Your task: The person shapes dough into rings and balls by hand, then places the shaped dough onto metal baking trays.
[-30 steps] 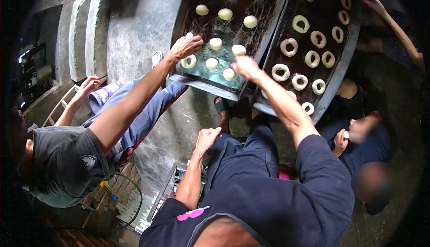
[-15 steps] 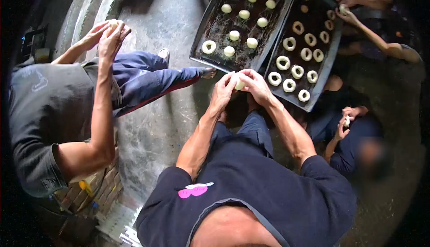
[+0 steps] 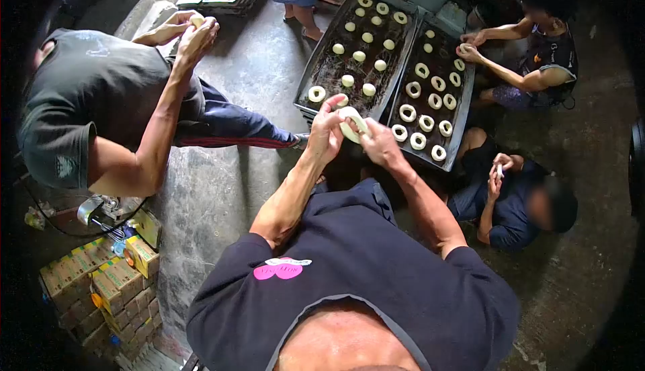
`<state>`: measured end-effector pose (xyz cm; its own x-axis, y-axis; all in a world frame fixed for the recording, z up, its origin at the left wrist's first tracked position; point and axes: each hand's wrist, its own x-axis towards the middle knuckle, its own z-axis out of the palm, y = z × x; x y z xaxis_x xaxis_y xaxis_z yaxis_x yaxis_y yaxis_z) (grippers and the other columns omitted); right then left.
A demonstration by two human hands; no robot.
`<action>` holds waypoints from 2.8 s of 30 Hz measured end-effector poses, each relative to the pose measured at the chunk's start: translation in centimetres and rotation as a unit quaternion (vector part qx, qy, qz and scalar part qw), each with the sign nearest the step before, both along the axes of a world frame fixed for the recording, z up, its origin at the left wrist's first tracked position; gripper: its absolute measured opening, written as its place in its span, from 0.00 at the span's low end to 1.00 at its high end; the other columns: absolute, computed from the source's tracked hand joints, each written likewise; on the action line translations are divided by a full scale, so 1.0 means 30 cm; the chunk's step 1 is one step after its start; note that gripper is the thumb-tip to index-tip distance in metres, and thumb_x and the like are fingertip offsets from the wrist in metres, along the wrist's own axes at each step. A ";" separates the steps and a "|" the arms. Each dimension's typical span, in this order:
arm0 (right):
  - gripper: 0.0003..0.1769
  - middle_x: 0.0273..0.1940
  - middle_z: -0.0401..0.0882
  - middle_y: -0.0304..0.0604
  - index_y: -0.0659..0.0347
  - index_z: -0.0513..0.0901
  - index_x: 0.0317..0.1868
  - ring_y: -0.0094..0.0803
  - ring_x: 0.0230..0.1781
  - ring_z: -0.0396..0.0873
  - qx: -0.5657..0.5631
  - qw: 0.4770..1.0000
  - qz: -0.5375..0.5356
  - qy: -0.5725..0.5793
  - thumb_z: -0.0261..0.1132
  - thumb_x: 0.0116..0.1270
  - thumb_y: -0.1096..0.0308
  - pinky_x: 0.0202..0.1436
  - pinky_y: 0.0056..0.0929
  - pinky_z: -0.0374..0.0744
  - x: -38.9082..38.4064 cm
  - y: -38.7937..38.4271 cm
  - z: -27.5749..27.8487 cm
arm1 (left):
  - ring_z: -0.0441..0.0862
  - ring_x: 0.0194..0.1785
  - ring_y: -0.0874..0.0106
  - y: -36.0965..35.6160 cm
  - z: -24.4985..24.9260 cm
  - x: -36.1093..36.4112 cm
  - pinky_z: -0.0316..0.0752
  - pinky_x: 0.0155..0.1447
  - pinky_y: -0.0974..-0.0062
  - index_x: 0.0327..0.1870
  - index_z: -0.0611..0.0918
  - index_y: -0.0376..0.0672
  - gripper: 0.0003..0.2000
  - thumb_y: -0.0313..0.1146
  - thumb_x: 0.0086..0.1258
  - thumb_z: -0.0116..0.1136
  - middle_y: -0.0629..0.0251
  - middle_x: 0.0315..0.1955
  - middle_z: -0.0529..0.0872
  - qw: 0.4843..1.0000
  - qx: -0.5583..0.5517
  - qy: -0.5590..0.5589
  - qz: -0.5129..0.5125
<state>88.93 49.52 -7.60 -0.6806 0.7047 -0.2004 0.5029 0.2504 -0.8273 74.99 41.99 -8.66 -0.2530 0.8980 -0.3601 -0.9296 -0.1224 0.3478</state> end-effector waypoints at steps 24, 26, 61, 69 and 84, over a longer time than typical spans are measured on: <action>0.22 0.33 0.79 0.60 0.67 0.75 0.38 0.55 0.39 0.79 -0.072 0.978 -0.041 -0.192 0.58 0.61 0.52 0.45 0.42 0.74 -0.022 0.307 -0.637 | 0.74 0.57 0.69 -0.215 -0.615 0.134 0.71 0.54 0.74 0.61 0.71 0.41 0.24 0.35 0.64 0.58 0.58 0.54 0.76 0.875 -0.399 0.217 -0.166; 0.24 0.28 0.79 0.54 0.67 0.76 0.37 0.45 0.34 0.78 -0.129 0.968 -0.090 -0.194 0.55 0.64 0.49 0.41 0.38 0.73 -0.046 0.360 -0.782 | 0.76 0.50 0.73 -0.349 -0.636 0.137 0.73 0.49 0.78 0.58 0.74 0.40 0.19 0.33 0.65 0.55 0.62 0.48 0.79 0.863 -0.444 0.199 -0.136; 0.23 0.40 0.76 0.41 0.65 0.70 0.51 0.24 0.39 0.75 -0.464 0.869 -0.128 0.118 0.67 0.56 0.74 0.44 0.23 0.75 -0.029 0.134 -0.214 | 0.77 0.42 0.74 0.049 -0.313 0.062 0.73 0.47 0.78 0.61 0.68 0.35 0.27 0.28 0.57 0.59 0.64 0.37 0.80 0.923 -0.218 0.305 -0.090; 0.14 0.36 0.77 0.48 0.65 0.75 0.43 0.37 0.42 0.77 0.027 0.997 0.011 -0.071 0.58 0.63 0.63 0.47 0.36 0.74 0.021 0.005 -0.119 | 0.80 0.42 0.73 -0.011 -0.110 0.060 0.75 0.50 0.78 0.62 0.63 0.36 0.31 0.17 0.51 0.48 0.60 0.39 0.80 0.982 -0.062 0.168 -0.058; 0.10 0.28 0.77 0.34 0.59 0.78 0.36 0.20 0.25 0.74 -0.448 0.893 -0.049 -0.001 0.63 0.64 0.61 0.31 0.19 0.74 0.200 0.117 -0.054 | 0.70 0.23 0.83 0.020 -0.137 0.091 0.69 0.31 0.85 0.35 0.79 0.39 0.07 0.34 0.66 0.56 0.73 0.22 0.76 0.958 -0.049 0.097 -0.267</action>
<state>94.94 53.04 -9.22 -0.6231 0.3172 -0.7149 0.4884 -0.5562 -0.6724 77.71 42.60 -12.76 0.1628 0.8820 -0.4423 -0.7676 0.3949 0.5048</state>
